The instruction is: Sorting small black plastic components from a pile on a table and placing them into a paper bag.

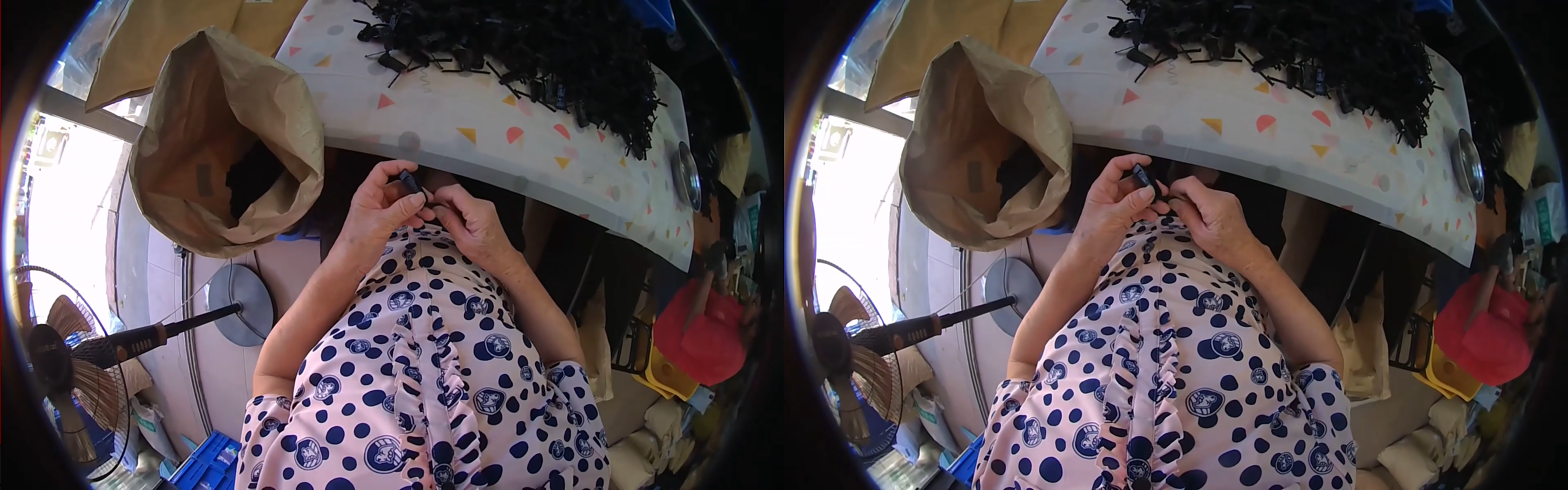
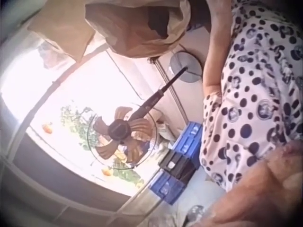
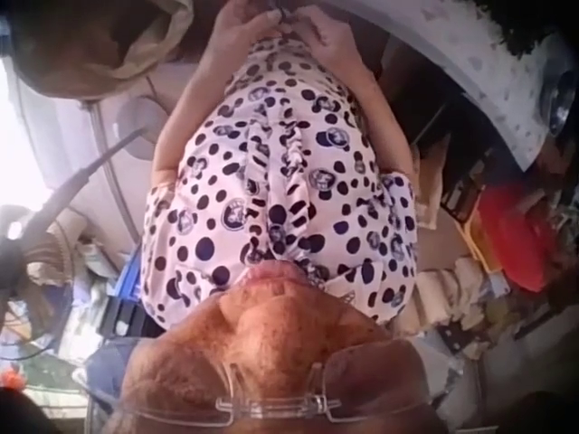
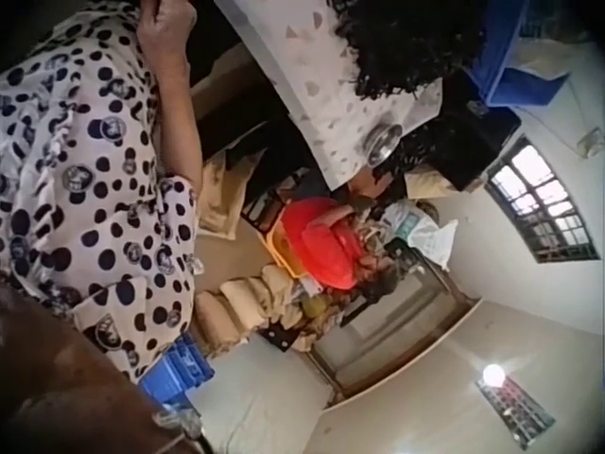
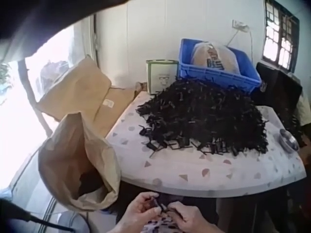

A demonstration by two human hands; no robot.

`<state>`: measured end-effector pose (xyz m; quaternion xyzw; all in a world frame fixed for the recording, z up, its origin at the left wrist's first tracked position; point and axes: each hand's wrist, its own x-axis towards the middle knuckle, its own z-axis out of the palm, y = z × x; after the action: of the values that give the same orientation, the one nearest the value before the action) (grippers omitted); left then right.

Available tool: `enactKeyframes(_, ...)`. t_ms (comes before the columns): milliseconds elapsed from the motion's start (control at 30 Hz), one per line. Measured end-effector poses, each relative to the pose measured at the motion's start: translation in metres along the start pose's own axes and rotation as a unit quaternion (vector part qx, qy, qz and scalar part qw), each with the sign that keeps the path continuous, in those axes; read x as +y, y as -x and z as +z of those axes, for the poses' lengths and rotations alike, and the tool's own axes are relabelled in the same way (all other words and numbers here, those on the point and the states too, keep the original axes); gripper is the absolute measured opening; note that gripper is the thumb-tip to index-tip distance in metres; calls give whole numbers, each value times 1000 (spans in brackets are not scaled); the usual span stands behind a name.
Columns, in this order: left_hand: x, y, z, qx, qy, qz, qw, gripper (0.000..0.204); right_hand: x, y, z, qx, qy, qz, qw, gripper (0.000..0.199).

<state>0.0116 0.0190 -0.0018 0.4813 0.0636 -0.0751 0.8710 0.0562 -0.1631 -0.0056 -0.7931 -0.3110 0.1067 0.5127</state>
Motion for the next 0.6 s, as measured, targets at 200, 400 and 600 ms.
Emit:
enactKeyframes(200, -9, 5, 11, 21, -162, 56, 985, 32, -21, 6, 6, 27, -119, 60, 991, 19)
enactKeyframes(400, -14, 8, 12, 22, -347, 108, 931, 33, -17, 5, 12, 2, -132, 82, 988, 20)
enactKeyframes(600, -14, 9, 14, 34, -405, 99, 909, 32, -19, 4, 14, -1, -96, 87, 992, 17)
